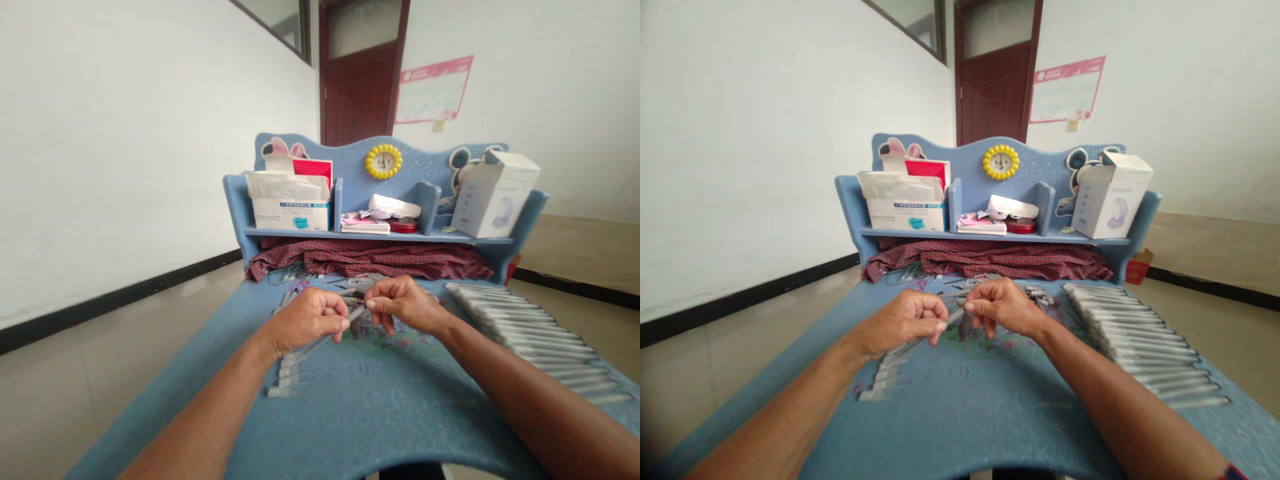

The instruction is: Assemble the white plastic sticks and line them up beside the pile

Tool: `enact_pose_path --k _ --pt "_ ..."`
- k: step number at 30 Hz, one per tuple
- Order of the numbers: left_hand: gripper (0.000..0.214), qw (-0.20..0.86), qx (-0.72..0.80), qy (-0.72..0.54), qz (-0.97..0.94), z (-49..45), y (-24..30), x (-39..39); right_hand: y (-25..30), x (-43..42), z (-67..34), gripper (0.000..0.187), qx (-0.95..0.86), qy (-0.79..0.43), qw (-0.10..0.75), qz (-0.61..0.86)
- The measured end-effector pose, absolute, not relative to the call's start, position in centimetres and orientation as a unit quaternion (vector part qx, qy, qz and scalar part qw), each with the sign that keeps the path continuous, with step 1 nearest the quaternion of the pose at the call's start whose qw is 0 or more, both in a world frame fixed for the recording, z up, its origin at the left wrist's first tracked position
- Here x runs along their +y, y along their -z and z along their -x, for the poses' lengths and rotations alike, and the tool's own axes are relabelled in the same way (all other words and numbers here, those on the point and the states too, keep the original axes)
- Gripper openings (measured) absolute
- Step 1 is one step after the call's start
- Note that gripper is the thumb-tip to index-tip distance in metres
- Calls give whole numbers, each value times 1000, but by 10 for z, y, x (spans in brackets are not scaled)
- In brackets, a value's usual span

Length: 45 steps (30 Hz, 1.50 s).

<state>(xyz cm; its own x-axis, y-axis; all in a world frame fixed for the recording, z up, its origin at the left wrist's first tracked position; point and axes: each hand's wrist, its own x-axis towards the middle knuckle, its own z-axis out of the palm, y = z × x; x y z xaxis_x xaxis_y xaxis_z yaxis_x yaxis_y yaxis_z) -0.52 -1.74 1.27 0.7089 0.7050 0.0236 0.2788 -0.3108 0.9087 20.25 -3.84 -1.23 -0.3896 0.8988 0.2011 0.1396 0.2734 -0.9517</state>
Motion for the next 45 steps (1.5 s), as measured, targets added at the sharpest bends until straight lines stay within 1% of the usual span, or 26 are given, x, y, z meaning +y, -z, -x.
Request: enact_pose_path --k 3,7,12,16,20,24,28,37,41,45 --pt "9 485 314 -220 -786 4 -11 -17 14 -38 -202 35 -697 -455 395 391" --pt "7 446 328 -213 -805 2 -9 -17 15 -38 -202 39 -709 -439 365 413" --pt "5 402 331 -229 -823 0 -7 -18 14 -40 -200 42 -708 -456 324 430" --pt "5 391 330 -235 -826 0 -5 -17 15 -40 -200 43 -707 -460 307 441" --pt "7 391 340 -225 -826 1 -7 -16 15 -37 -204 43 -715 -449 319 431" --pt "8 399 340 -206 -826 2 -10 -16 16 -35 -208 33 -717 -451 338 409" --pt "8 397 339 -191 -831 2 -8 -14 18 -36 -207 30 -719 -456 336 404" --pt "6 281 342 -198 -874 -3 -4 -18 18 -37 -207 38 -700 -496 298 419" --pt "7 267 345 -198 -878 -3 -2 -16 21 -35 -206 37 -692 -500 322 408" --pt "14 273 345 -150 -886 1 0 -11 23 -35 -205 32 -706 -473 349 395"
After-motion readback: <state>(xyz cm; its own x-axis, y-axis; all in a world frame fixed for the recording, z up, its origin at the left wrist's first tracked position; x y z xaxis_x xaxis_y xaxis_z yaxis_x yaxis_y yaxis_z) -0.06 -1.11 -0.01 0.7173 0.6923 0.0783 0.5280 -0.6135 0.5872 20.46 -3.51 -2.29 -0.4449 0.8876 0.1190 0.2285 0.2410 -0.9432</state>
